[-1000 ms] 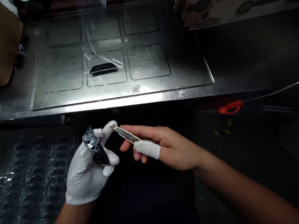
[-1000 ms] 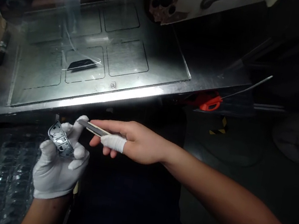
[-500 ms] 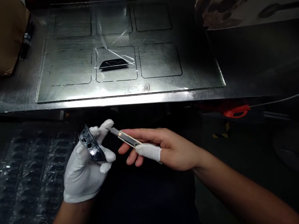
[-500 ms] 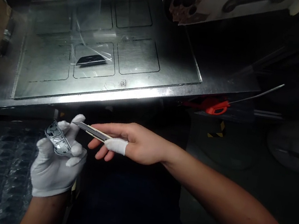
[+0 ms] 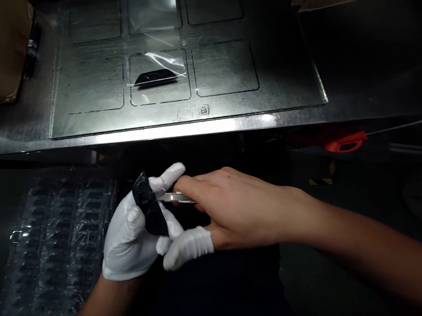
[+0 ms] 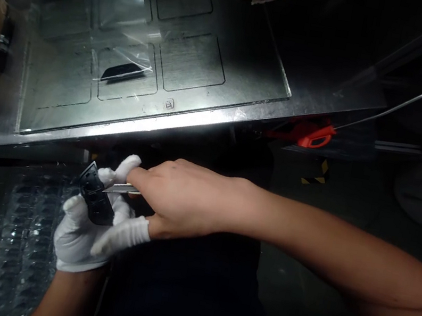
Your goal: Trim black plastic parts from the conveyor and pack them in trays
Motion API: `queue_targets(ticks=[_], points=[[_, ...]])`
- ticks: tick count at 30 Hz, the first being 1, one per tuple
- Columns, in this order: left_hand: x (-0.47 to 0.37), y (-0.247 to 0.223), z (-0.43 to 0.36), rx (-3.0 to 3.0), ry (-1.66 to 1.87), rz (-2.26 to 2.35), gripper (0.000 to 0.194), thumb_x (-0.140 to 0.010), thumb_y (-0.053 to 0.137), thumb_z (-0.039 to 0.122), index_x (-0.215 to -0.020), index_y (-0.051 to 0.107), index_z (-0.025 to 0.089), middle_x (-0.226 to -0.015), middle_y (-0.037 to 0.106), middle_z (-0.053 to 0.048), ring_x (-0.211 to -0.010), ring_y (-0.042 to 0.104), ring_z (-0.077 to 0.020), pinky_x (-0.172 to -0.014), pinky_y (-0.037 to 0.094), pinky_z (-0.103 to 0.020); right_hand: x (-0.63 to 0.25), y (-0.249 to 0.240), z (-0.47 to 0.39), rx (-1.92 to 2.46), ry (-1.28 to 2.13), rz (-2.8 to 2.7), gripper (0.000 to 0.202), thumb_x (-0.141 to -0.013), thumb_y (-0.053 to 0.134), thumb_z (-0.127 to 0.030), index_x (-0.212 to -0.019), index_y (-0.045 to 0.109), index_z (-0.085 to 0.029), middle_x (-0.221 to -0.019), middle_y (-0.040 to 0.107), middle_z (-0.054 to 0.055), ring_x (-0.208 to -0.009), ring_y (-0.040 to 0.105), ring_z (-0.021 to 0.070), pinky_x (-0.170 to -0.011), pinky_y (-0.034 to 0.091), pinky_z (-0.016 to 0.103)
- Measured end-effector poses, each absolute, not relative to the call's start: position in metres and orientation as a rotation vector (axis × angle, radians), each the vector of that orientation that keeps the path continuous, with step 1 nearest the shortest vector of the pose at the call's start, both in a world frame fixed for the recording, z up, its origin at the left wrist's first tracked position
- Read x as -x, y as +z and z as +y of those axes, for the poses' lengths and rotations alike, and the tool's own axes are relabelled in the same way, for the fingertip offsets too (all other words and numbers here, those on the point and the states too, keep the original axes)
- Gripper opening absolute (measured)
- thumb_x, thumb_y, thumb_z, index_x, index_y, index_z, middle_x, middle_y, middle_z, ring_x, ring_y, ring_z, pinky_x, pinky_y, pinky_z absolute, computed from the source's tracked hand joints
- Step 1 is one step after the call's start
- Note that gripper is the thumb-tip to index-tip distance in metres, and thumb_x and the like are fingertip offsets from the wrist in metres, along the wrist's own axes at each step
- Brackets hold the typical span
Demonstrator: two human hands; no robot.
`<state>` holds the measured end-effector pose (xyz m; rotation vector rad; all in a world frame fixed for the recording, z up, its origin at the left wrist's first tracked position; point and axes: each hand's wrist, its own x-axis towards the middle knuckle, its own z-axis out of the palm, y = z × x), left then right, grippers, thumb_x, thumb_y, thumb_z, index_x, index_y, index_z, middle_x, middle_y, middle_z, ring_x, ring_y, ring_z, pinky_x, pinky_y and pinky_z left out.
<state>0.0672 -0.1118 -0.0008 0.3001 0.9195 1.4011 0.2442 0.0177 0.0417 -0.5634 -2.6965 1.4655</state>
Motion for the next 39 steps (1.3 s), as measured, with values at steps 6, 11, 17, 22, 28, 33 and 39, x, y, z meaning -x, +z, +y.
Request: queue_targets(ticks=[6, 11, 17, 22, 28, 33, 39], points=[[-0.068, -0.005, -0.121, -0.365, 1.273, 0.859, 0.058, -0.086, 0.073, 0.056, -0.133, 0.066, 0.024, -0.077, 0.077, -0.007, -0.036, 0.052, -0.0095, -0.033, 0.042, -0.019, -0.244, 0.037, 0.012, 0.594, 1.395, -2.752, 0.052, -0.08, 0.082, -0.056, -0.109, 0.06, -0.019, -0.093, 0.074, 0.006, -0.069, 0.067, 0.0197, -0.054, 0.036, 0.025], [-0.068, -0.005, -0.122, -0.386, 1.358, 0.973, 0.058, -0.081, 0.076, 0.06, -0.125, 0.071, 0.022, -0.08, 0.077, -0.006, -0.045, 0.059, -0.0112, -0.037, 0.045, -0.018, -0.242, 0.038, 0.009, 0.602, 1.272, -2.845, 0.05, -0.086, 0.074, -0.058, -0.112, 0.057, -0.019, -0.095, 0.075, 0.006, -0.069, 0.068, 0.0198, -0.053, 0.034, 0.027], [-0.068, -0.002, -0.118, -0.378, 1.328, 0.965, 0.053, -0.085, 0.069, 0.064, -0.124, 0.072, 0.028, -0.073, 0.073, -0.004, -0.051, 0.063, -0.0117, -0.035, 0.042, -0.013, -0.239, 0.045, 0.012, 0.652, 1.226, -2.968, 0.044, -0.091, 0.068, -0.056, -0.109, 0.054, -0.018, -0.088, 0.074, 0.004, -0.064, 0.065, 0.0195, -0.052, 0.029, 0.026], [-0.069, 0.001, -0.117, -0.363, 1.323, 0.975, 0.052, -0.084, 0.071, 0.063, -0.12, 0.074, 0.027, -0.074, 0.074, -0.004, -0.042, 0.055, -0.0065, -0.029, 0.032, -0.009, -0.237, 0.046, 0.013, 0.687, 1.195, -3.024, 0.039, -0.093, 0.065, -0.053, -0.106, 0.055, -0.019, -0.085, 0.072, 0.005, -0.063, 0.064, 0.019, -0.052, 0.028, 0.026], [-0.07, 0.003, -0.114, -0.34, 1.304, 0.95, 0.053, -0.087, 0.07, 0.059, -0.127, 0.072, 0.024, -0.077, 0.076, -0.005, -0.033, 0.043, -0.0007, -0.035, 0.039, -0.008, -0.238, 0.046, 0.012, 0.713, 1.17, -3.064, 0.024, -0.091, 0.066, -0.037, -0.104, 0.056, -0.019, -0.085, 0.073, 0.004, -0.064, 0.065, 0.0187, -0.052, 0.029, 0.025], [-0.075, 0.003, -0.109, -0.344, 1.335, 0.928, 0.04, -0.087, 0.072, 0.056, -0.115, 0.077, 0.029, -0.077, 0.076, -0.004, -0.039, 0.051, -0.0027, -0.036, 0.039, -0.007, -0.241, 0.044, 0.013, 0.734, 1.147, -3.056, 0.04, -0.097, 0.058, -0.058, -0.1, 0.057, -0.018, -0.082, 0.072, 0.005, -0.061, 0.063, 0.0187, -0.05, 0.027, 0.026], [-0.078, -0.001, -0.109, -0.301, 1.32, 0.984, 0.037, -0.087, 0.073, 0.053, -0.115, 0.078, 0.03, -0.104, 0.079, -0.007, -0.062, 0.069, -0.012, -0.043, 0.049, -0.012, -0.243, 0.038, 0.01, 0.715, 1.145, -3.087, 0.038, -0.098, 0.059, -0.056, -0.1, 0.058, -0.018, -0.081, 0.071, 0.006, -0.061, 0.064, 0.0196, -0.051, 0.026, 0.026]])
